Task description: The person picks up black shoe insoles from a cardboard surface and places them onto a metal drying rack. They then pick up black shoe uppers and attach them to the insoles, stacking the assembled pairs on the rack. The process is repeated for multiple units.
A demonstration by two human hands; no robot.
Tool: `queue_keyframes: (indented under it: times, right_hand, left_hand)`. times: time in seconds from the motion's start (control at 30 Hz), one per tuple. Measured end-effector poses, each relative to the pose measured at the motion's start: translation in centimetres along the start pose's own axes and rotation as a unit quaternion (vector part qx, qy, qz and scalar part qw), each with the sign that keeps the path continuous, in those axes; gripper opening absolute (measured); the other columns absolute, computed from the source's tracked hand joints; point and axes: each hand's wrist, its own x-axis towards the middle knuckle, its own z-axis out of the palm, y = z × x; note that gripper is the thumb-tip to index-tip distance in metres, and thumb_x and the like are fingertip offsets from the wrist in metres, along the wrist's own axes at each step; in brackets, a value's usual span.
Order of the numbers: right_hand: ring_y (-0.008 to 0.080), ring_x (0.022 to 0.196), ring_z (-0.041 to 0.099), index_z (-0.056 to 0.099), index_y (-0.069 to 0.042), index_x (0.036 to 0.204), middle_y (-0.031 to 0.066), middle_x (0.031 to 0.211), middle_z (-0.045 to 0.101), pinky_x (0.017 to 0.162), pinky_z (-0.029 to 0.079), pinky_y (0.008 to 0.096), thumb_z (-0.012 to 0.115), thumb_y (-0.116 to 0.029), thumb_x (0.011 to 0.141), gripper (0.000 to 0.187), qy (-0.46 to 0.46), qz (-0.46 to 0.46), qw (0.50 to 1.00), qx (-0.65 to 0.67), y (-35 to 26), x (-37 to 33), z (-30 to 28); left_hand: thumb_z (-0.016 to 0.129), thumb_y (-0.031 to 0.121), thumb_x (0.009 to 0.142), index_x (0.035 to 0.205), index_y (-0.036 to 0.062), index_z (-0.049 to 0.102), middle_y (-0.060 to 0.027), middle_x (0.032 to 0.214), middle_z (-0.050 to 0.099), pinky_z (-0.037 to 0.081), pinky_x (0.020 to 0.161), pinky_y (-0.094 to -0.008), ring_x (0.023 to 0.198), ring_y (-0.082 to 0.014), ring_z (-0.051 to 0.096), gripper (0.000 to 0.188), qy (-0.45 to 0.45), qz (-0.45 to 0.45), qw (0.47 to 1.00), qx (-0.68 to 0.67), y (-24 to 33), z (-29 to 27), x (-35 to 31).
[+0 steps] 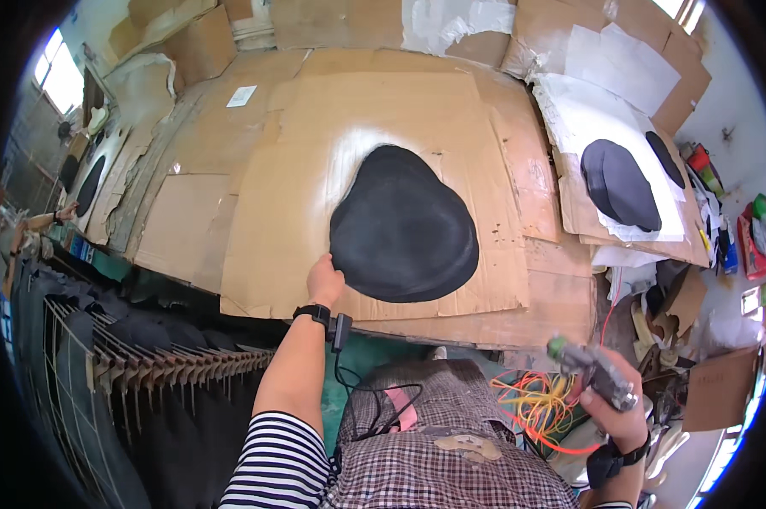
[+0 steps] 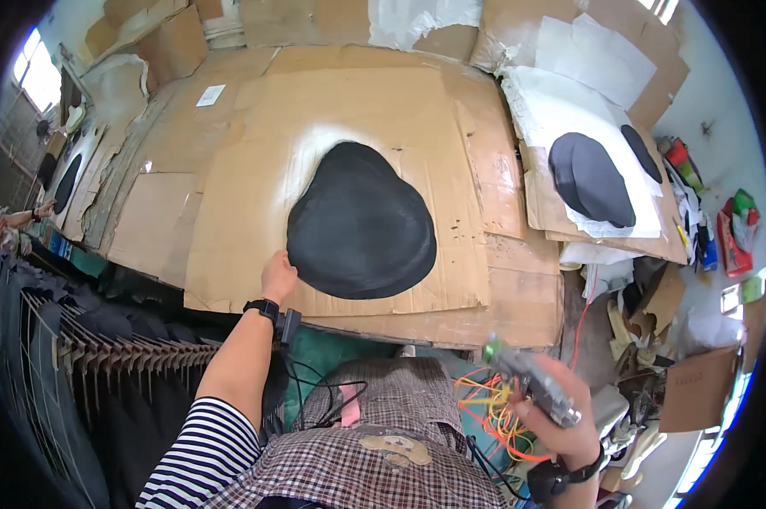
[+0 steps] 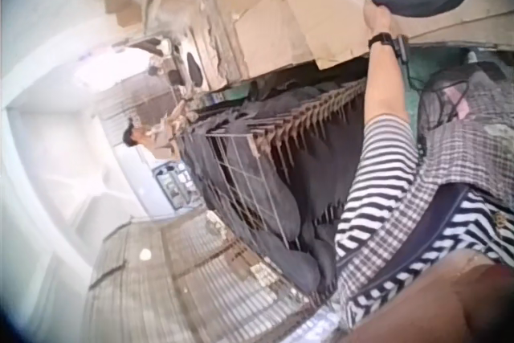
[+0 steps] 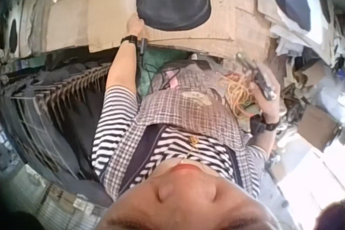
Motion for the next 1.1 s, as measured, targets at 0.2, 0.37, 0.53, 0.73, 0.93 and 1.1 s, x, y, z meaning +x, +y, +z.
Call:
queue_keyframes:
  times: [0.2,0.37,0.53,0.73,0.93,1.1]
  right_hand:
    - [0.0165,0.078,0.061,0.045,0.001,0.130,0.0088,0.086,0.062,0.071,0.051,0.0305,0.071,-0.009,0.078,0.059,0.066,-0.043,0.992,0.098,0.0,1.7,0.9]
    - [0.0114,0.076,0.062,0.053,0.002,0.123,0.0064,0.083,0.066,0.070,0.051,0.0274,0.071,-0.004,0.075,0.052,-0.039,0.000,0.996,-0.076,0.6,-0.8,-0.9]
    - [0.0128,0.076,0.063,0.052,0.002,0.123,0.0076,0.083,0.066,0.068,0.051,0.0280,0.071,-0.004,0.075,0.052,-0.018,-0.013,0.998,-0.054,1.3,-1.2,-1.7]
    - [0.0177,0.075,0.064,0.046,0.004,0.127,0.0108,0.085,0.063,0.068,0.051,0.0298,0.072,-0.008,0.076,0.059,0.055,-0.018,0.997,0.042,1.4,-0.4,-1.4]
    - [0.0186,0.074,0.064,0.047,0.004,0.125,0.0100,0.083,0.064,0.073,0.052,0.0322,0.072,-0.007,0.074,0.057,0.091,0.016,0.990,0.111,1.9,-2.6,-0.5]
    - [0.0196,0.072,0.064,0.048,0.005,0.123,0.0100,0.079,0.064,0.069,0.051,0.0328,0.075,-0.011,0.072,0.060,0.076,0.054,0.994,0.055,1.9,-3.9,-1.8]
  left_hand:
    - [0.061,0.009,0.077,0.108,0.0008,0.060,-0.0184,0.096,0.066,0.049,0.080,-0.0425,0.093,-0.0341,0.063,0.032,0.077,-0.007,0.996,0.054,-0.7,2.3,2.2]
    - [0.064,0.009,0.075,0.095,0.0041,0.064,-0.0184,0.090,0.067,0.050,0.077,-0.0421,0.087,-0.0341,0.064,0.020,0.050,-0.037,0.997,0.034,-0.1,2.6,2.7]
    - [0.064,0.008,0.074,0.085,0.0036,0.065,-0.0159,0.082,0.067,0.051,0.073,-0.0393,0.079,-0.0326,0.065,0.012,0.041,-0.057,0.997,0.036,0.3,2.0,3.2]
    - [0.065,0.006,0.071,0.079,0.0026,0.063,-0.0123,0.076,0.066,0.051,0.070,-0.0381,0.070,-0.0271,0.064,0.008,0.067,-0.079,0.992,-0.077,1.3,1.3,3.1]
    - [0.068,0.009,0.077,0.096,0.0015,0.058,-0.0095,0.084,0.064,0.053,0.058,-0.0344,0.066,-0.0217,0.062,0.022,0.044,-0.139,0.962,-0.229,-0.3,3.1,4.1]
    - [0.066,0.008,0.082,0.103,0.0004,0.055,-0.0088,0.085,0.062,0.051,0.051,-0.0305,0.065,-0.0198,0.062,0.025,-0.028,-0.238,0.899,-0.365,-0.1,2.4,2.8]
